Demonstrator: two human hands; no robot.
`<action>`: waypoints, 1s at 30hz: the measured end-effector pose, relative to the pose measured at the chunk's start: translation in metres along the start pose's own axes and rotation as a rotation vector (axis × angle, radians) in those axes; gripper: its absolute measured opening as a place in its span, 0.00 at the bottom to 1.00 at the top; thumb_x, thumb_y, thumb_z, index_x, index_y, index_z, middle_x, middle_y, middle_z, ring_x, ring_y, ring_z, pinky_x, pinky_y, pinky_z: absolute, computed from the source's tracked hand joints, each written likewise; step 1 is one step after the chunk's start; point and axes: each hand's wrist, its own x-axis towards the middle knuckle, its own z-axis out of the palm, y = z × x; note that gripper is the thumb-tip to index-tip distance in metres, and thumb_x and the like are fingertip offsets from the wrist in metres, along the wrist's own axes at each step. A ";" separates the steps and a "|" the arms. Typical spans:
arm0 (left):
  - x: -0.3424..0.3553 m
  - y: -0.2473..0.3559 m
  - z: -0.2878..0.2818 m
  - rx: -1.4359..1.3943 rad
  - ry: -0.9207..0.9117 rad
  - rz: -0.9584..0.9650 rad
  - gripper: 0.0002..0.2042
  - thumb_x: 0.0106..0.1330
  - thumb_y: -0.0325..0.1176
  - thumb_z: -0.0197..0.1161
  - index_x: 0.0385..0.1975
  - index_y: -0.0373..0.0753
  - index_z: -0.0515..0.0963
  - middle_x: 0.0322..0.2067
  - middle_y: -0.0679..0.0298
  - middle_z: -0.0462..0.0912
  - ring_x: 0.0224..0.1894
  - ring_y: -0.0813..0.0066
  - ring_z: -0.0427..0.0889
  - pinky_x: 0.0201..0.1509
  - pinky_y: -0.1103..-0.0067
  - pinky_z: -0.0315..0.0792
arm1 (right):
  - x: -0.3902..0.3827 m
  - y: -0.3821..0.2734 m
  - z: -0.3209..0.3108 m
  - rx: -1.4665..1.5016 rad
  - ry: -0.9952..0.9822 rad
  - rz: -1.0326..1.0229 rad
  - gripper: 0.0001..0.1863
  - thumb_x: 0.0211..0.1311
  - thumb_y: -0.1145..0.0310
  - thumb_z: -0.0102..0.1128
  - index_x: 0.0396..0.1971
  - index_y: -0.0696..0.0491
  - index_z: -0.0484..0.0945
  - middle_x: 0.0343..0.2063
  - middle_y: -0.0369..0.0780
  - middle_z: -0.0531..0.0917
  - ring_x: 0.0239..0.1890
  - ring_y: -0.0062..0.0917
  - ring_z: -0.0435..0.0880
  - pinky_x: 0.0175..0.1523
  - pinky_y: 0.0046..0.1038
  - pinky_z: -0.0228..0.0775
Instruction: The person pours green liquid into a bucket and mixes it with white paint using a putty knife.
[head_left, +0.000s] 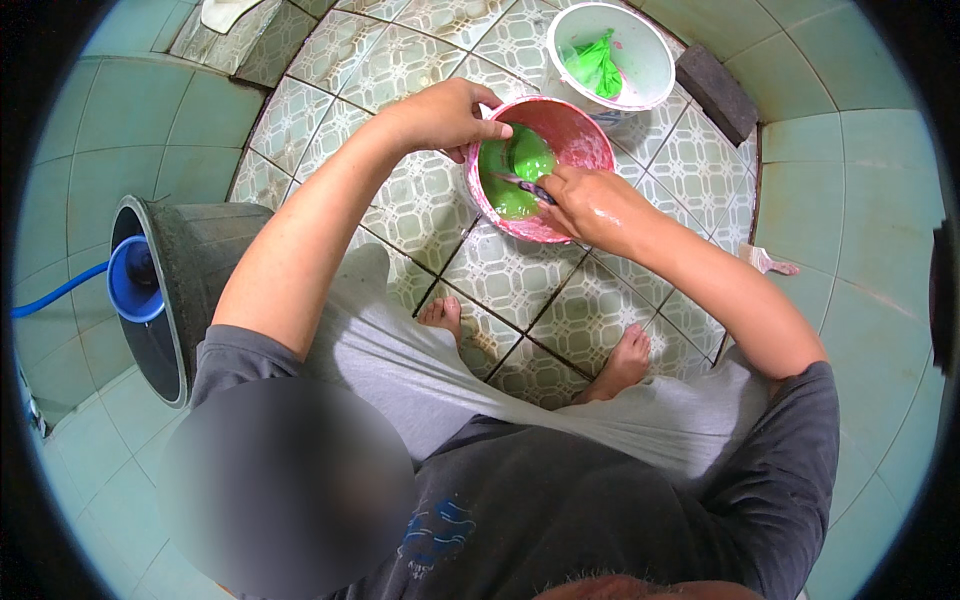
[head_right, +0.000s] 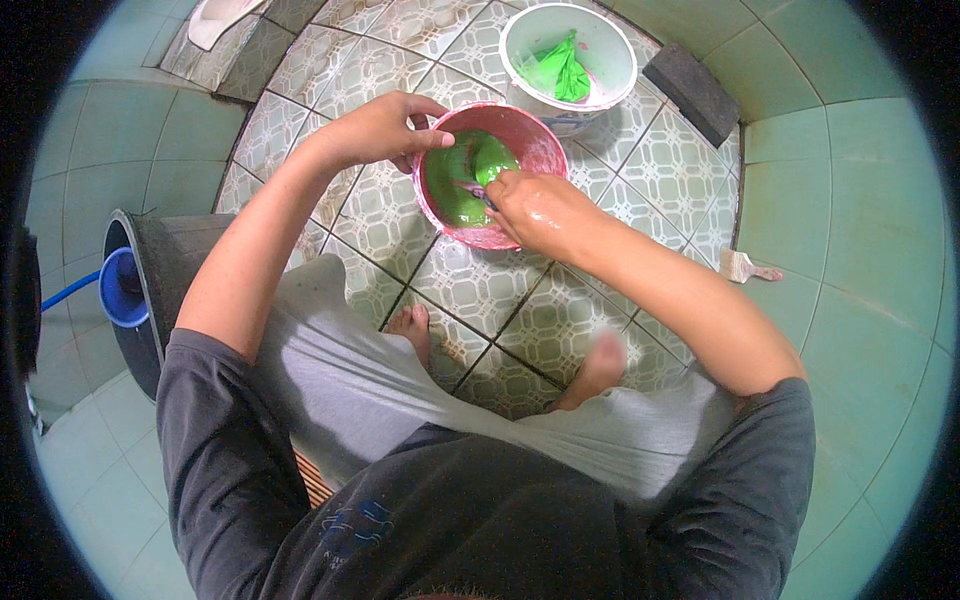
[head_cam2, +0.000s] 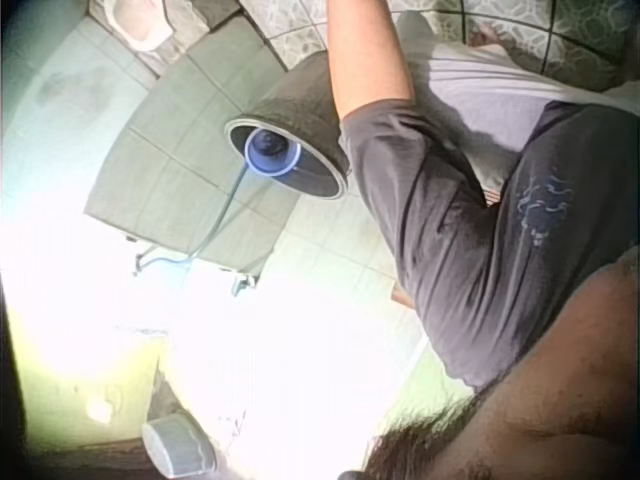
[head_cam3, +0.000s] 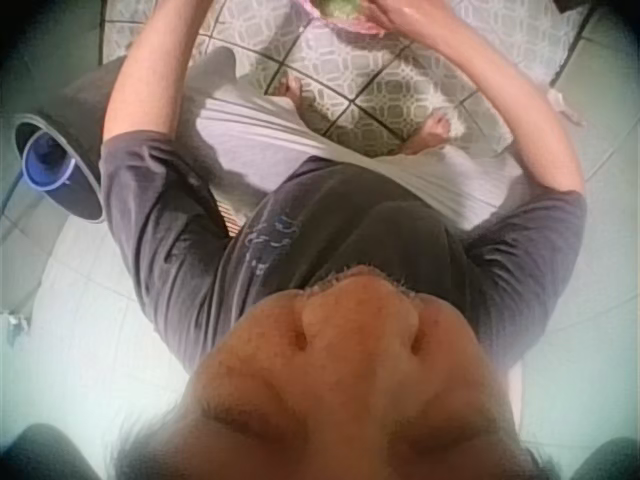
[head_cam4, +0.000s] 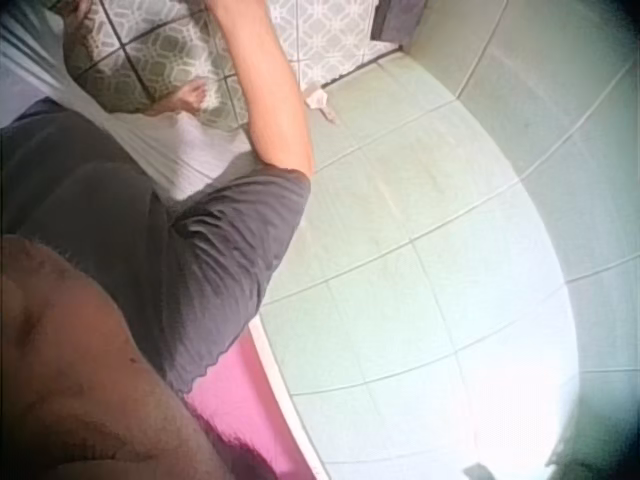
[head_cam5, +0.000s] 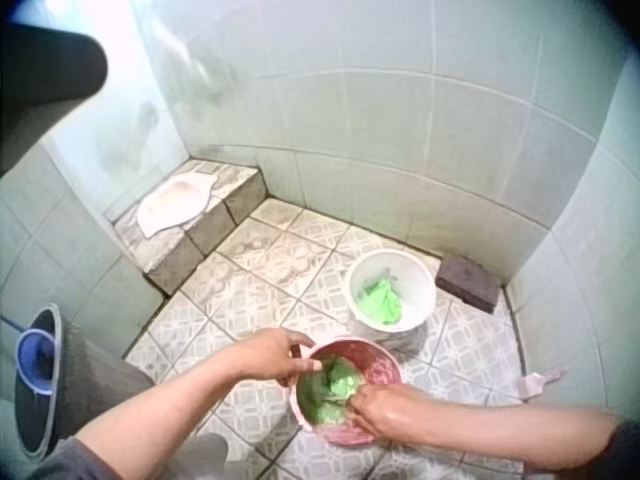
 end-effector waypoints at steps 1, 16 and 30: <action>0.000 0.001 0.001 0.016 0.004 0.013 0.24 0.67 0.41 0.70 0.59 0.36 0.78 0.32 0.58 0.83 0.28 0.72 0.86 0.34 0.77 0.83 | -0.003 0.001 -0.005 -0.023 -0.015 0.040 0.11 0.66 0.66 0.58 0.36 0.61 0.76 0.32 0.49 0.81 0.33 0.44 0.85 0.39 0.40 0.79; -0.002 0.018 0.011 0.132 0.042 0.118 0.21 0.69 0.41 0.68 0.58 0.37 0.77 0.29 0.59 0.83 0.29 0.73 0.85 0.35 0.75 0.81 | -0.011 -0.010 -0.008 0.046 -0.037 0.143 0.14 0.69 0.64 0.57 0.36 0.62 0.77 0.33 0.53 0.82 0.35 0.49 0.84 0.40 0.45 0.78; 0.003 0.000 0.001 0.041 0.122 0.126 0.20 0.66 0.42 0.70 0.54 0.39 0.77 0.29 0.59 0.83 0.26 0.73 0.85 0.29 0.75 0.81 | 0.006 0.009 0.007 0.076 0.179 0.129 0.14 0.69 0.64 0.57 0.38 0.62 0.76 0.31 0.53 0.82 0.34 0.50 0.84 0.40 0.46 0.77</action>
